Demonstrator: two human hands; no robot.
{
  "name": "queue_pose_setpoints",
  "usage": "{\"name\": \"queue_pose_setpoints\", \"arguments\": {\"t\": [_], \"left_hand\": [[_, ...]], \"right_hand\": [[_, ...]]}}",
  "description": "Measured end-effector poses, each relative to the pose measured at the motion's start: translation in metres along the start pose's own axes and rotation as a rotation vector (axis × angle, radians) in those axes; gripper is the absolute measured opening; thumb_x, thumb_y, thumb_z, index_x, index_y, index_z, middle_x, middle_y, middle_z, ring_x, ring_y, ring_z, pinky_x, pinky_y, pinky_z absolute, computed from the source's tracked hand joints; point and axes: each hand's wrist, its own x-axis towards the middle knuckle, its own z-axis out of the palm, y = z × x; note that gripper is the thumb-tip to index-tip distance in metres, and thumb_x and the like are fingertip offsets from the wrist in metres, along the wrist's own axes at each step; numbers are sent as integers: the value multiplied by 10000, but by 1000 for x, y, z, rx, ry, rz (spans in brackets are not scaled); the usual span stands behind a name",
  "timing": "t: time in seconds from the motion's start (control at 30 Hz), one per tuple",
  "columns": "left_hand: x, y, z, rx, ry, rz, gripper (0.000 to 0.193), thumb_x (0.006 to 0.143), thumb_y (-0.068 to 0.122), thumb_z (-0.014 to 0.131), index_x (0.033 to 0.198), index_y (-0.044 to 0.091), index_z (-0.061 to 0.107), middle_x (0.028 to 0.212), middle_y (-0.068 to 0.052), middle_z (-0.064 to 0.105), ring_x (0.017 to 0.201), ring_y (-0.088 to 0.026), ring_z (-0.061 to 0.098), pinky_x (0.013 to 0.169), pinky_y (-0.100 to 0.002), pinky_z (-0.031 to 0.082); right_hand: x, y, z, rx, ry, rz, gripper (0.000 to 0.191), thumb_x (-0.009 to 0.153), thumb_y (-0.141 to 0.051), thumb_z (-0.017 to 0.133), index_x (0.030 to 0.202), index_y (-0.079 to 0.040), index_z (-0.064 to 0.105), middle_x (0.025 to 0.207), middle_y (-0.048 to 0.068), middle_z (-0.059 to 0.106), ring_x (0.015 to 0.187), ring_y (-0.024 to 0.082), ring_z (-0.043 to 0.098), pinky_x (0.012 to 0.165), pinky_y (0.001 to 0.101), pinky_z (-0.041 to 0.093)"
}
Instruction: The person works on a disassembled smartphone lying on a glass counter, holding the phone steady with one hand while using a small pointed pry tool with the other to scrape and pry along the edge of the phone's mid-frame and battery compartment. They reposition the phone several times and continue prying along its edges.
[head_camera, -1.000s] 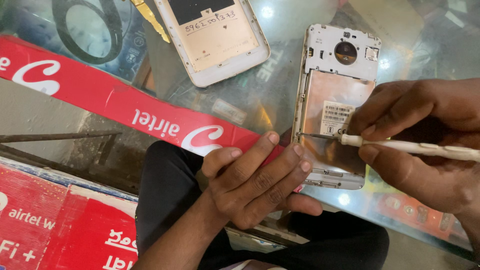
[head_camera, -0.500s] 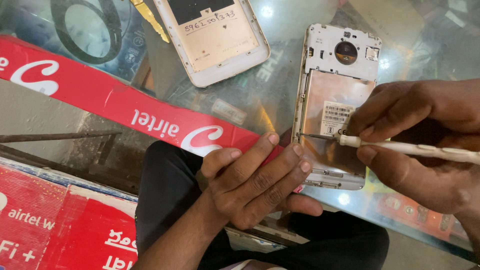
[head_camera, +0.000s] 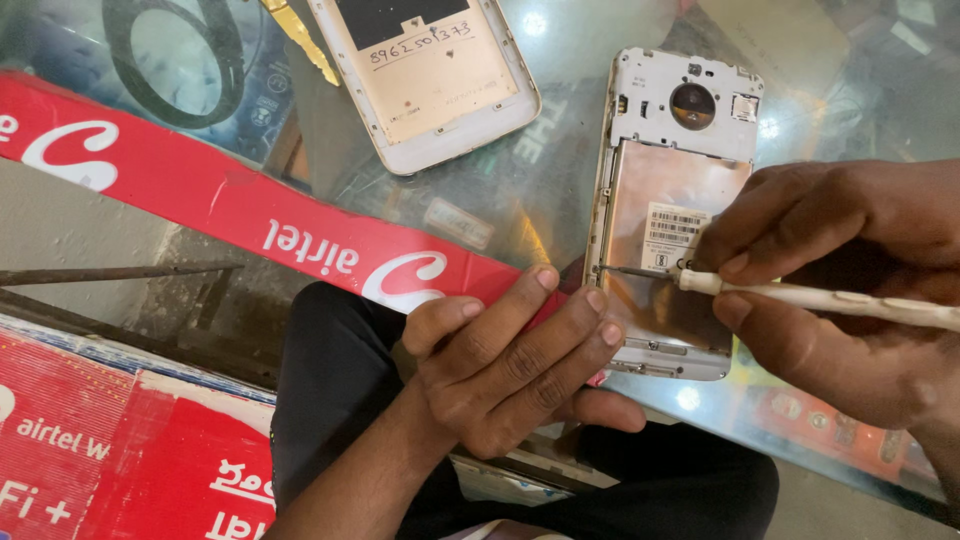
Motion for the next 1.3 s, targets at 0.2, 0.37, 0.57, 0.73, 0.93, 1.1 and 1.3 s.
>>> {"name": "queue_pose_setpoints", "arguments": {"t": [0.2,0.37,0.57,0.73,0.93,1.1,1.3], "left_hand": [[1,-2,-1,5,-4,27,447,1054,616,600,1222,235,764,1263,77,746,1241,-134,625,1184,-356,270],[1,-1,-1,4,-7,14,456,1048,629,597,1230,242,758,1274,80,738,1252,-127,614,1193,-358,262],[-1,-1,0,-2,-12,17,465,1051,632,597,1241,236,753,1277,76,737,1259,-128,611,1193,-365,258],[-1,-1,0,-2,-7,11,467,1045,634,598,1240,238,750,1274,80,739,1253,-125,614,1190,-362,259],[-1,-2,-1,0,-17,20,469,1052,631,602,1253,234,749,1282,77,739,1260,-128,611,1192,-360,262],[-3,0,0,-12,-18,2,478,1042,642,603,1256,237,741,1275,79,738,1270,-126,604,1196,-363,258],[10,0,-7,-50,-8,-17,431,1063,551,622,1264,190,746,1284,36,745,1257,-161,622,1189,-364,255]], "right_hand": [[3,1,0,5,2,-33,146,903,-110,697,876,-50,566,867,164,709,808,191,737,671,272,622],[3,-4,0,-29,-2,-4,136,902,-101,691,882,-49,567,888,165,710,829,195,737,687,279,625],[2,-10,1,27,-3,40,130,893,-76,688,877,-56,561,909,168,705,859,190,788,724,286,641],[3,-8,0,15,-13,16,123,874,-53,688,863,-54,566,902,179,705,859,212,747,725,296,638],[3,-4,-1,10,-21,-4,117,853,-27,692,850,-50,577,889,186,709,825,208,734,683,283,624],[2,-5,-2,19,-16,10,113,848,-20,682,845,-48,573,897,192,702,825,207,731,675,284,623],[5,-5,-1,0,-14,-5,127,853,-31,697,838,-48,572,902,190,713,834,212,733,692,296,625]]}}
